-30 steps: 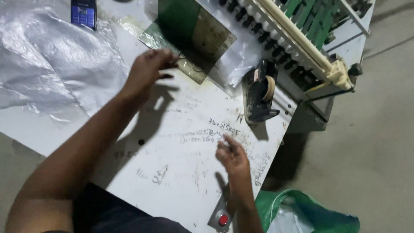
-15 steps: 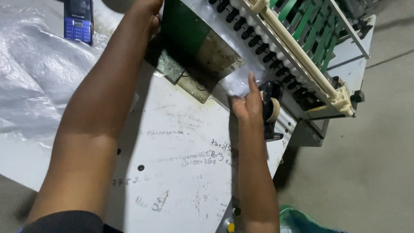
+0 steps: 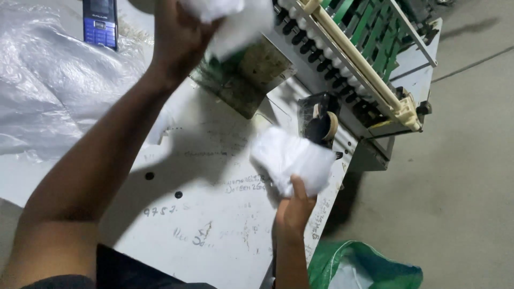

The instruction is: The person is inserting small white items into plastic bags, folding the bags closed, and placing them into a large green bin.

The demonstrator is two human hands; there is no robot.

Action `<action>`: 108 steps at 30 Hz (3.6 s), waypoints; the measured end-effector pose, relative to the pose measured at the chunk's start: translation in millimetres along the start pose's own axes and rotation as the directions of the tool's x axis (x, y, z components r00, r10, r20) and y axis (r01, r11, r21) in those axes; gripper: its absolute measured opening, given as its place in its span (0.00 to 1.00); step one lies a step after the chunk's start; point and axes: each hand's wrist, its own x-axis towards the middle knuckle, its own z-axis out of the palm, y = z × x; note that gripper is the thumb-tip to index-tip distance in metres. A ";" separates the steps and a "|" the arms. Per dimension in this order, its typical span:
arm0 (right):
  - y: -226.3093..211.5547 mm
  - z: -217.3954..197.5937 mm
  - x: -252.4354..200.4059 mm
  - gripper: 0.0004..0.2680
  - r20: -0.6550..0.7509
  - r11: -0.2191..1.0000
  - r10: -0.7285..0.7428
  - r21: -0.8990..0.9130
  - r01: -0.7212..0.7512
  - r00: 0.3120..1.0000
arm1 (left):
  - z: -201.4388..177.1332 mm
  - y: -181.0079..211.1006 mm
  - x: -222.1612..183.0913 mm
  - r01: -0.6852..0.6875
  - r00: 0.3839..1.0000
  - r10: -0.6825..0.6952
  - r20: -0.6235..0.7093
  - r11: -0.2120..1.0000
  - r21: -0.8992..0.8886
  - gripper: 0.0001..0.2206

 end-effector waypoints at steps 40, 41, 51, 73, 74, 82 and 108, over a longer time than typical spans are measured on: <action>88.2 -244.1 -104.5 0.22 0.766 0.815 0.454 -0.563 0.135 0.455 | -47.1 233.1 -333.2 0.433 0.277 -0.433 0.858 0.853 0.290 0.25; 93.2 -234.0 -101.7 0.26 0.906 0.943 0.331 -0.302 -0.142 0.264 | -44.7 231.9 -330.4 0.541 0.199 -0.596 0.778 0.729 0.420 0.20; 75.8 -155.4 -159.7 0.16 0.321 0.998 -0.064 0.045 0.052 0.945 | -28.3 241.5 -336.9 0.386 0.682 -0.626 0.379 0.748 0.540 0.31; 90.3 -158.7 -157.3 0.17 0.341 1.000 -0.001 0.014 -0.004 0.940 | -129.3 53.6 -191.5 0.171 0.934 -0.358 0.013 0.475 0.863 0.15; 92.1 -160.1 -157.0 0.18 0.363 0.998 0.002 0.053 -0.023 0.932 | -130.8 53.4 -191.4 0.161 0.925 -0.381 0.020 0.437 0.885 0.10; 91.0 -143.5 -173.5 0.21 0.210 1.000 0.008 -0.003 -0.008 0.978 | -122.0 87.3 -205.5 -0.063 0.891 -0.323 0.318 0.607 0.792 0.30; 97.2 -129.4 -199.7 0.24 0.111 0.996 0.037 -0.086 -0.027 0.993 | -104.1 130.1 -271.5 -0.108 0.866 -0.238 0.439 0.769 0.630 0.05</action>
